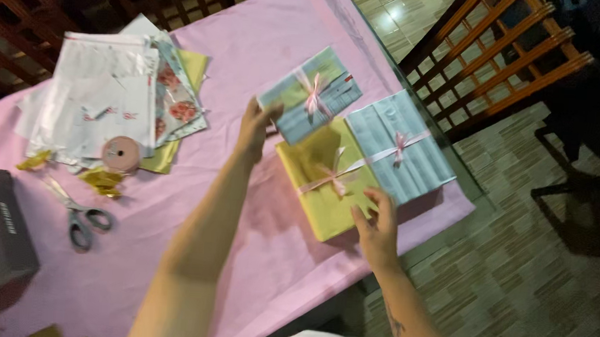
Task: The person wraps small boxes as gifts. They apply tape around a small box, cut pink ribbon with scissors, and tie the ribbon into a bow on the box. They then place a larger black box on white wrapping paper, add floral wrapping paper, and begin cutting ribbon for the next gift.
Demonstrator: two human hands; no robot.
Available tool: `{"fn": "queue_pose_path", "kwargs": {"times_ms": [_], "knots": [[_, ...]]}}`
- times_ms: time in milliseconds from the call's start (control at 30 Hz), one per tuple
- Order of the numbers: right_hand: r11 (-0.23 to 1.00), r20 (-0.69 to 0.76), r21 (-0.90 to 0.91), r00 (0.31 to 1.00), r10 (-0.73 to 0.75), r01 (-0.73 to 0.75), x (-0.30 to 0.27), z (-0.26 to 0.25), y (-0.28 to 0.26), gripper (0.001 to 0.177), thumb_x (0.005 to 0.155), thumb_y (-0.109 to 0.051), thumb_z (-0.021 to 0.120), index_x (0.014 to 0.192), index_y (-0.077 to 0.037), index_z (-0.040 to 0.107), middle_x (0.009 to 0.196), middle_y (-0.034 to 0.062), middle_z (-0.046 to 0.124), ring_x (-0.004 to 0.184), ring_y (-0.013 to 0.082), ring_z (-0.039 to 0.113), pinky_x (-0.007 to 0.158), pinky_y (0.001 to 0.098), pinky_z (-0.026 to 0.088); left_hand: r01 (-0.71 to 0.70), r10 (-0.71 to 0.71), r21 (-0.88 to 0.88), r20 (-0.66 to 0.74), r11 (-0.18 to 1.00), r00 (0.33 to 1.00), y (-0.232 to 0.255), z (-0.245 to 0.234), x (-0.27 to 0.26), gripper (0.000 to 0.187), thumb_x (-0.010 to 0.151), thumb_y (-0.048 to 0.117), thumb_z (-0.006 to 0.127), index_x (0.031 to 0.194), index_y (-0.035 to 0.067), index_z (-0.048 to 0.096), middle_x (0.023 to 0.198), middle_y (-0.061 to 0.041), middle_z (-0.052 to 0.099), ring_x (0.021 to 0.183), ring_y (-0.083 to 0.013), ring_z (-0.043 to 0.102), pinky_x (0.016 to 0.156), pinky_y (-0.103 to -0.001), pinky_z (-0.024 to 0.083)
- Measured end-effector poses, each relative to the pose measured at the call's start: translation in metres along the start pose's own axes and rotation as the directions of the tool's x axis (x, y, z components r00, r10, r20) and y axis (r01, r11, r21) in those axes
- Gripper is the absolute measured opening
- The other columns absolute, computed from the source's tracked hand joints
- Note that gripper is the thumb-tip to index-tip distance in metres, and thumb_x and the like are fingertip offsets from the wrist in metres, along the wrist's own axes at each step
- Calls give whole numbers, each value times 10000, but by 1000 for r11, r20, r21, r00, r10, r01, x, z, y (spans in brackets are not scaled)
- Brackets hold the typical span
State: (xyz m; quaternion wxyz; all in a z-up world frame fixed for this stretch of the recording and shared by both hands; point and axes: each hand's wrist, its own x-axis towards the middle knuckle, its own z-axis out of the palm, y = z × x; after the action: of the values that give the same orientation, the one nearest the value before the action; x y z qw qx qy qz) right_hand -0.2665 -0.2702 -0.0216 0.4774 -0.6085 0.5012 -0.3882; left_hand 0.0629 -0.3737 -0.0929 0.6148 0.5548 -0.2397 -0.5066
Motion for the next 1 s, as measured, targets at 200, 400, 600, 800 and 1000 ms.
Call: {"fn": "queue_pose_path", "kwargs": {"times_ms": [200,400,600,800,1000], "knots": [[950,-95,-26,947,308,-312,1,-45,22,352,902,-98,692,1238,-85,590,1209,30,532,936,139,545,783,336,534,105,-105,114,-5,988,994,12,24,79,497,843,374,679,1278,171,550,1125,-33,667,902,-229,624,796,-432,567],[968,-81,-131,976,204,-213,14,-61,27,305,916,-92,687,1212,-71,619,1273,30,521,1041,140,572,898,305,532,232,-245,210,38,950,969,-31,19,115,537,832,390,680,1318,186,575,1174,-58,671,944,-239,655,832,-423,567],[981,-50,-142,990,128,-134,20,-60,20,278,913,-73,689,1185,-61,632,1269,46,529,1087,150,594,931,303,523,-92,51,497,94,863,994,-92,3,153,413,899,348,790,1182,50,756,1267,-255,618,1134,-401,576,975,-498,503],[988,-69,5,985,155,-155,11,-45,6,174,955,-80,656,1127,-73,633,1209,5,534,940,106,546,786,287,534,-318,497,709,-53,630,866,-93,17,123,574,878,342,783,1295,-7,598,1274,-235,555,1221,-383,502,1058,-468,412],[983,75,171,993,-85,72,-2,-6,-4,114,1019,-80,608,1128,-53,631,1193,8,546,1015,82,536,885,240,477,-445,685,731,-43,518,728,-72,-6,-75,477,971,264,687,1333,-5,532,1308,-253,535,1271,-430,497,1115,-500,397]]}}
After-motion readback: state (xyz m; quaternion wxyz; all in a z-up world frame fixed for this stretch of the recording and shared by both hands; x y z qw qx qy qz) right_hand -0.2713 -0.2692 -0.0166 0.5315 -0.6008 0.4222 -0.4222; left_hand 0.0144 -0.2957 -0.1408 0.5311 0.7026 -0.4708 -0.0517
